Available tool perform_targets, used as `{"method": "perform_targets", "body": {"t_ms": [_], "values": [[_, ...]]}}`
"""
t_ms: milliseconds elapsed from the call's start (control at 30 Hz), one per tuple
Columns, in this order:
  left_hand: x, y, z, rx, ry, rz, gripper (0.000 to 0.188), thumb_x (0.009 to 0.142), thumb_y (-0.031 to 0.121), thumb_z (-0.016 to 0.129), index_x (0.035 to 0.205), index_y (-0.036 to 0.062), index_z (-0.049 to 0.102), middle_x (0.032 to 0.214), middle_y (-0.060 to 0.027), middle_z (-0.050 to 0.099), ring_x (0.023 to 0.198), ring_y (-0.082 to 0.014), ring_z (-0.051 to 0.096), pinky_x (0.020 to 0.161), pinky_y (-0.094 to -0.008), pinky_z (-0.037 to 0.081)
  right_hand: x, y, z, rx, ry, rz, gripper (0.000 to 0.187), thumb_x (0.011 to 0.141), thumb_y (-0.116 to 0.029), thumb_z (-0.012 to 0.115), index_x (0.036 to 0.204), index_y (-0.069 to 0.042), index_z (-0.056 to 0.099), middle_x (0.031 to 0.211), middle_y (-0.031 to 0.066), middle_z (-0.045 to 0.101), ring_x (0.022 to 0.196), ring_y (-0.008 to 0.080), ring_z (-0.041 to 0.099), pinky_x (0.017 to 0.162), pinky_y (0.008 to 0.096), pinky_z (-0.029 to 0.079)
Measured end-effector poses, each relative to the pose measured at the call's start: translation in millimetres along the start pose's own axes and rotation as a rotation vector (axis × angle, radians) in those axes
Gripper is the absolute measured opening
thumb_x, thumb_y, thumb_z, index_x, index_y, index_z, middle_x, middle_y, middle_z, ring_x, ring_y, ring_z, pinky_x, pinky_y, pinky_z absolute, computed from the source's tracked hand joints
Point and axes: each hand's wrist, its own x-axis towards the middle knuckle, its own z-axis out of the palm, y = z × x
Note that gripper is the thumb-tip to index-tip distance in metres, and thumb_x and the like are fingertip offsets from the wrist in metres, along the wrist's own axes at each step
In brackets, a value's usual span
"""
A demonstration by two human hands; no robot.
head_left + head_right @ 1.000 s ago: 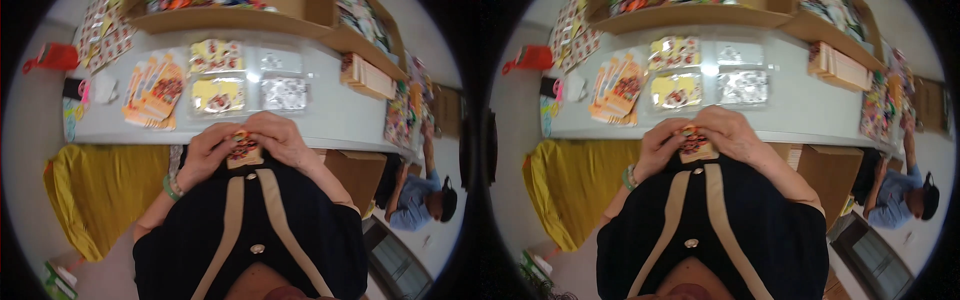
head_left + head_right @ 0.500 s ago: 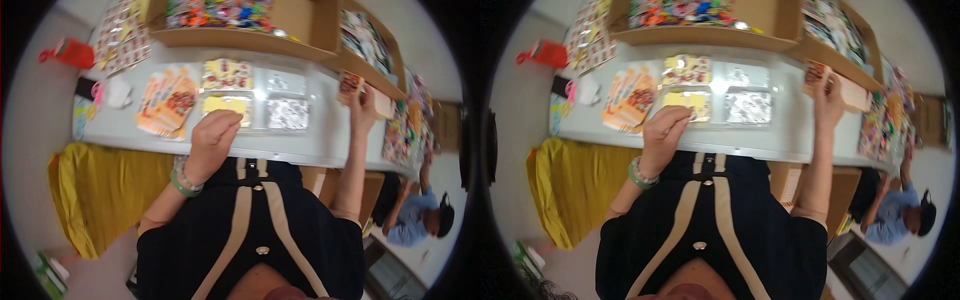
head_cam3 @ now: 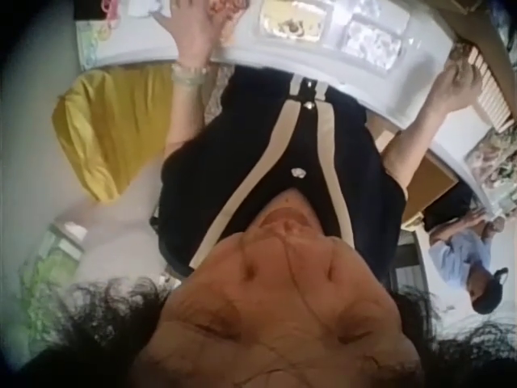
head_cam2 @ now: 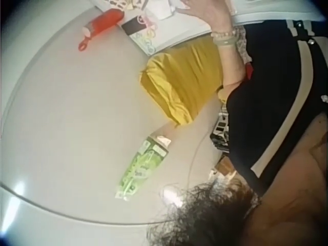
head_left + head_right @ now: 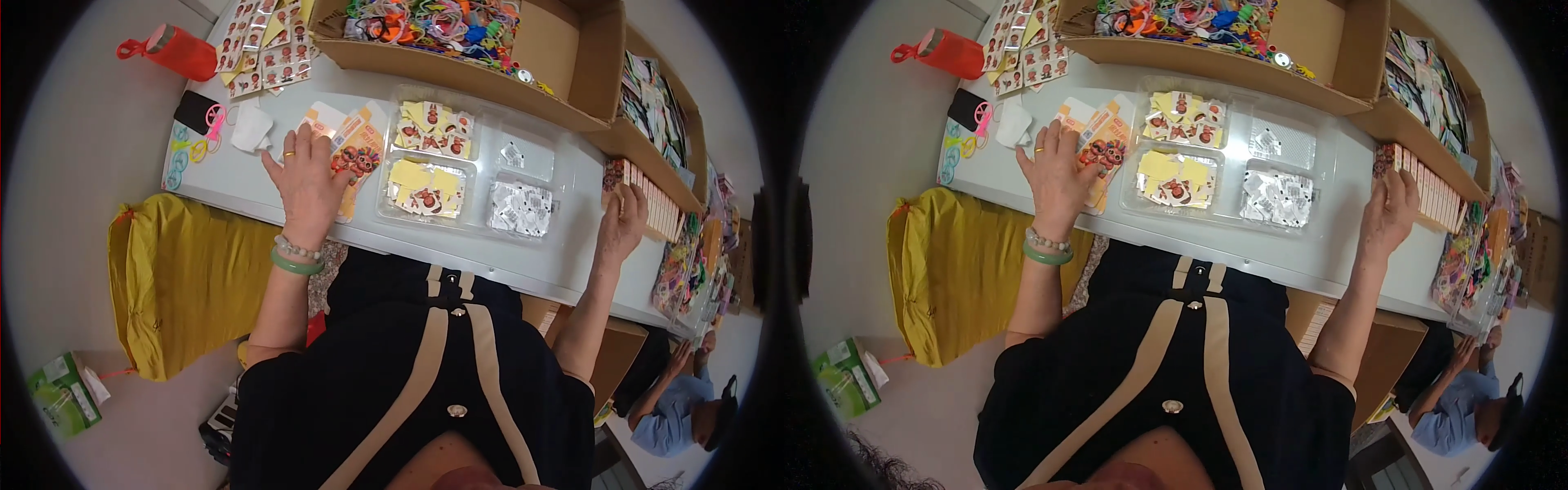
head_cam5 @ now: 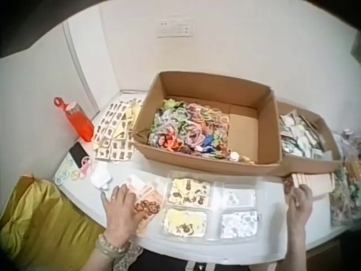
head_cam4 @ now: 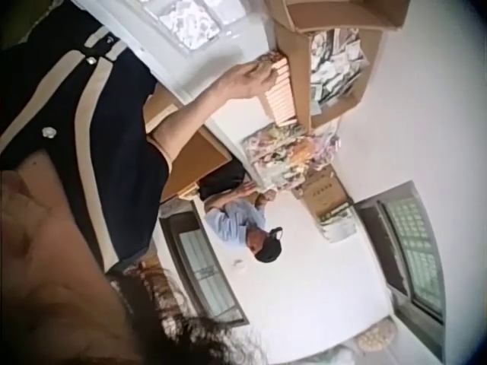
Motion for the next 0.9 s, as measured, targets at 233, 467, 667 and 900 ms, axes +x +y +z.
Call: {"method": "perform_targets", "body": {"t_ms": [233, 467, 667, 900], "values": [[-1, -29, 3, -1.046, -0.116, -0.428, 0.019, 0.075, 0.011, 0.07, 0.087, -0.0009, 0.061, 0.081, -0.0042, 0.062, 0.079, -0.0119, 0.058, 0.072, -0.0309, 0.045, -6, -57, -2, 0.227, -0.065, -0.126, 0.017, 0.08, 0.001, 0.061, 0.097, 0.0, 0.064, 0.11, 0.0128, 0.06, 0.104, 0.0259, 0.056, 0.088, 0.0332, 0.045], [6, -33, -26, -0.385, -0.083, -0.31, 0.022, 0.091, 0.021, 0.056, 0.093, 0.0001, 0.064, 0.078, -0.0105, 0.062, 0.071, -0.0226, 0.06, 0.063, -0.0305, 0.046, -22, -127, 14, 0.557, -0.31, -0.199, 0.015, 0.079, 0.002, 0.061, 0.093, 0.0, 0.064, 0.108, 0.0126, 0.06, 0.097, 0.0246, 0.059, 0.078, 0.0299, 0.049], [7, -18, -34, -0.751, 0.344, -0.104, 0.027, 0.093, 0.025, 0.05, 0.091, 0.0009, 0.062, 0.084, -0.0134, 0.06, 0.078, -0.0238, 0.059, 0.066, -0.0332, 0.043, -36, -161, 13, 0.63, -0.536, -0.334, 0.026, 0.079, 0.001, 0.061, 0.104, -0.003, 0.062, 0.109, 0.0112, 0.06, 0.097, 0.0203, 0.058, 0.078, 0.0288, 0.048], [-27, 45, -32, -1.541, -0.706, -0.153, 0.032, 0.089, 0.018, 0.053, 0.114, -0.0017, 0.057, 0.104, -0.0077, 0.061, 0.098, -0.0203, 0.058, 0.087, -0.0298, 0.044, -44, -187, 15, 1.311, -0.956, 0.548, 0.025, 0.082, -0.016, 0.064, 0.102, -0.001, 0.062, 0.09, 0.0017, 0.063, 0.083, 0.0097, 0.056, 0.075, 0.0268, 0.047]]}}
